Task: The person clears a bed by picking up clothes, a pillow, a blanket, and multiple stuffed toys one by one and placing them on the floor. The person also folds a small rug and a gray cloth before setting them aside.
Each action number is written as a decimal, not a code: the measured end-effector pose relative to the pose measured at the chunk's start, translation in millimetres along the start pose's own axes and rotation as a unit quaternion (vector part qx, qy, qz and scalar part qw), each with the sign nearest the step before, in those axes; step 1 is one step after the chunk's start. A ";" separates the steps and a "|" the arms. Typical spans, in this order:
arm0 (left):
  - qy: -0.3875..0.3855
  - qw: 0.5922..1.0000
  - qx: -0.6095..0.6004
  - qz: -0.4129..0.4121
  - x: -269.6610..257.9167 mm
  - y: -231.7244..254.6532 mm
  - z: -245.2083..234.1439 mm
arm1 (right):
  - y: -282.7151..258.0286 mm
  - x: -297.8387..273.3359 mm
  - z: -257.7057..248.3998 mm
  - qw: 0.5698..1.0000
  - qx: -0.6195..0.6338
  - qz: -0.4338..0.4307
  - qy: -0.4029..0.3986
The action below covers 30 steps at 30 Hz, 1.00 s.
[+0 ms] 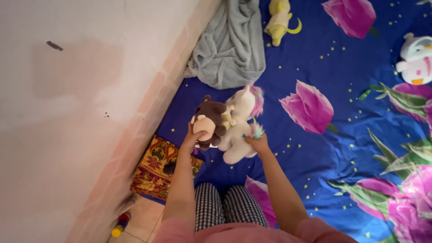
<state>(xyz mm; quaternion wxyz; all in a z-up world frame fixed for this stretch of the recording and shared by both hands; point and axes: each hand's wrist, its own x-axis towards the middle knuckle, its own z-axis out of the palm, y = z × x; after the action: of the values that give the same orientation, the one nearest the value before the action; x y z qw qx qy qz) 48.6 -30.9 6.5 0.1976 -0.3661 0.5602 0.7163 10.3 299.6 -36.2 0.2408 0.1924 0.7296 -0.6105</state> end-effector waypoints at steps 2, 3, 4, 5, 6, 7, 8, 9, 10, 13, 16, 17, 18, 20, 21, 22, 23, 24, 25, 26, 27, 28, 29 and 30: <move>-0.051 0.995 0.017 0.081 2.2 -1.6 3.8 | 0.3 -16.1 -8.4 0.998 0.053 -0.023 0.004; -0.063 0.994 0.020 0.092 1.5 -2.1 6.2 | -0.5 -24.8 -12.9 0.996 0.079 -0.036 0.007; -0.075 0.991 0.023 0.106 1.8 1.1 9.6 | -3.3 -31.7 -17.2 0.996 0.083 -0.039 0.010; -0.087 0.989 0.026 0.120 -0.4 4.8 13.1 | -4.7 -42.3 -22.7 0.995 0.086 -0.043 0.014; -0.100 0.987 0.020 0.126 -4.9 8.5 16.2 | -5.6 -53.2 -27.8 0.995 0.090 -0.045 0.017; -0.112 0.985 0.015 0.133 -11.9 12.9 19.5 | -6.9 -63.5 -32.4 0.993 0.106 -0.054 0.021; -0.125 0.982 0.011 0.139 -21.6 17.9 23.4 | -7.5 -75.4 -36.4 0.990 0.123 -0.064 0.024; -0.118 0.984 0.030 0.130 -34.1 22.1 28.6 | -7.9 -88.9 -40.8 0.987 0.140 -0.074 0.027; -0.111 0.985 0.049 0.121 -47.4 27.0 33.8 | -9.5 -101.5 -44.4 0.986 0.139 -0.078 0.039; -0.107 0.982 0.090 0.125 -92.7 32.7 43.4 | -10.1 -152.2 -52.7 0.985 0.131 -0.080 0.079; -0.108 0.972 0.123 0.171 -142.4 19.4 49.6 | -19.1 -209.9 -69.1 0.978 0.135 -0.114 0.109; -0.108 0.966 0.135 0.194 -157.1 20.4 52.0 | -22.8 -232.9 -71.7 0.970 0.151 -0.160 0.107; -0.107 0.963 0.138 0.207 -174.5 18.1 51.7 | -20.8 -262.6 -75.3 0.960 0.165 -0.198 0.106; -0.107 0.956 0.147 0.229 -211.2 13.9 54.5 | -23.6 -311.5 -85.7 0.970 0.171 -0.117 0.130; -0.108 0.956 0.159 0.222 -233.4 9.4 56.6 | -23.5 -338.4 -92.1 0.971 0.175 -0.075 0.142; -0.112 0.952 0.173 0.224 -251.5 15.4 65.5 | -27.8 -361.9 -100.8 0.968 0.175 -0.099 0.152; -0.115 0.949 0.187 0.226 -271.1 21.6 76.4 | -32.0 -386.7 -108.0 0.964 0.174 -0.123 0.161; -0.132 0.949 0.185 0.217 -291.9 27.3 86.1 | -36.5 -412.0 -112.1 0.958 0.176 -0.145 0.177; -0.147 0.949 0.184 0.208 -313.6 32.7 94.5 | -43.4 -434.4 -117.6 0.950 0.185 -0.160 0.193; -0.165 0.949 0.184 0.196 -333.9 38.1 107.2 | -49.1 -457.3 -126.9 0.942 0.193 -0.173 0.212; -0.182 0.947 0.189 0.185 -351.8 45.6 120.8 | -55.2 -478.3 -135.4 0.934 0.201 -0.186 0.231; -0.199 0.945 0.192 0.174 -370.0 49.0 131.4 | -58.6 -501.1 -141.2 0.929 0.219 -0.182 0.236; -0.215 0.943 0.196 0.162 -387.6 52.5 140.8 | -61.1 -524.1 -146.2 0.924 0.237 -0.180 0.241; -0.228 0.940 0.196 0.162 -406.2 54.3 154.0 | -65.5 -545.0 -156.5 0.918 0.254 -0.178 0.247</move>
<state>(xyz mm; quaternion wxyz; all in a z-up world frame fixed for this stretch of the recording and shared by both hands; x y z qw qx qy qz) 229.8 150.6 361.2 0.2690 -0.0510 0.6814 0.6788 395.9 448.9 357.3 -0.1168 0.2590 0.6083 -0.7412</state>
